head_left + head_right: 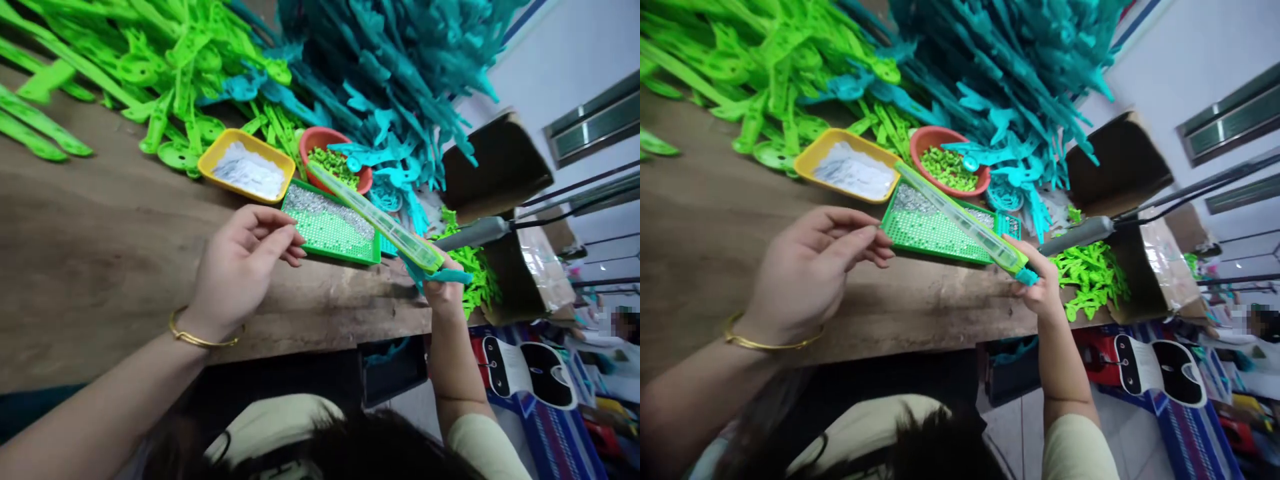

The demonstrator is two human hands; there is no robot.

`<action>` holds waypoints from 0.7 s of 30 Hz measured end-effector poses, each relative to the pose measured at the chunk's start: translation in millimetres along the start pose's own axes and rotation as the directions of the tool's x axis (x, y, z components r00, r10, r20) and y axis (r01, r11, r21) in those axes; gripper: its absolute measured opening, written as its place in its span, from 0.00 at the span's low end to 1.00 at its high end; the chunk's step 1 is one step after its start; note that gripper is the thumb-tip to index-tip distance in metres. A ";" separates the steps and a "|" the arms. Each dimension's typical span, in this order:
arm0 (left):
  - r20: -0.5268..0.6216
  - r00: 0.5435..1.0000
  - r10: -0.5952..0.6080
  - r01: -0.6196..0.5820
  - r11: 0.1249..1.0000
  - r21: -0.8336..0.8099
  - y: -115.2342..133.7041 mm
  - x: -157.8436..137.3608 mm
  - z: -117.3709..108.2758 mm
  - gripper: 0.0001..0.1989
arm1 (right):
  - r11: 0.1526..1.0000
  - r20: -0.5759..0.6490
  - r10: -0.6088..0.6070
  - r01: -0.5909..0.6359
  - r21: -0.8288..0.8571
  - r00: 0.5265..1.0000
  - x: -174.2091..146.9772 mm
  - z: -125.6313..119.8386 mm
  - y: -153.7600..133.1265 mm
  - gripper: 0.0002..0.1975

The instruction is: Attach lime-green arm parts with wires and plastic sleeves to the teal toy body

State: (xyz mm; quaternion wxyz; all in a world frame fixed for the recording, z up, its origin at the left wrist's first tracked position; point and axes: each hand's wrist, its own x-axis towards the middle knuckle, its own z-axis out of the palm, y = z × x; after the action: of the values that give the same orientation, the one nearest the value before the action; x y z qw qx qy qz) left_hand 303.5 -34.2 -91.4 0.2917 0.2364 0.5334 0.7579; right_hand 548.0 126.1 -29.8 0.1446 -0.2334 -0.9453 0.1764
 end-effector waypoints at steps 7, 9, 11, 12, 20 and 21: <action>-0.028 0.999 0.018 -0.019 1.000 -0.022 23.3 18.4 0.7 0.05 | 0.973 -0.182 0.006 0.036 0.228 0.983 -4.7 -9.2 -8.4 0.46; -0.041 0.999 -0.008 0.007 0.999 -0.036 26.7 20.5 -0.3 0.04 | 0.960 -0.161 -0.030 0.073 0.271 0.987 -4.2 -9.0 -13.7 0.47; -0.046 0.999 -0.021 0.020 0.999 -0.042 28.8 22.2 -1.0 0.03 | 0.941 -0.146 -0.065 0.109 0.320 0.987 -4.0 -7.9 -16.5 0.46; -0.046 0.999 -0.023 0.021 0.999 -0.046 29.4 23.1 -1.2 0.04 | 0.934 -0.145 -0.079 0.124 0.334 0.986 -4.4 -7.4 -17.1 0.45; 0.040 0.959 -0.282 0.281 0.959 0.026 24.6 44.7 -11.1 0.21 | 0.925 -0.114 -0.198 0.224 0.306 0.974 -9.7 0.6 -28.3 0.40; 0.048 0.932 -0.358 0.354 0.932 0.073 22.4 47.4 -14.6 0.22 | 0.923 -0.097 -0.260 0.277 0.269 0.961 -11.4 9.5 -30.3 0.38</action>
State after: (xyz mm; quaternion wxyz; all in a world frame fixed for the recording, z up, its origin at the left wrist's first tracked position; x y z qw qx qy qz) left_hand 255.5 -16.9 -72.6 0.4328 0.1677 0.5820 0.6677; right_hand 542.5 92.9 -28.3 0.2272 -0.0841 -0.9291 0.2796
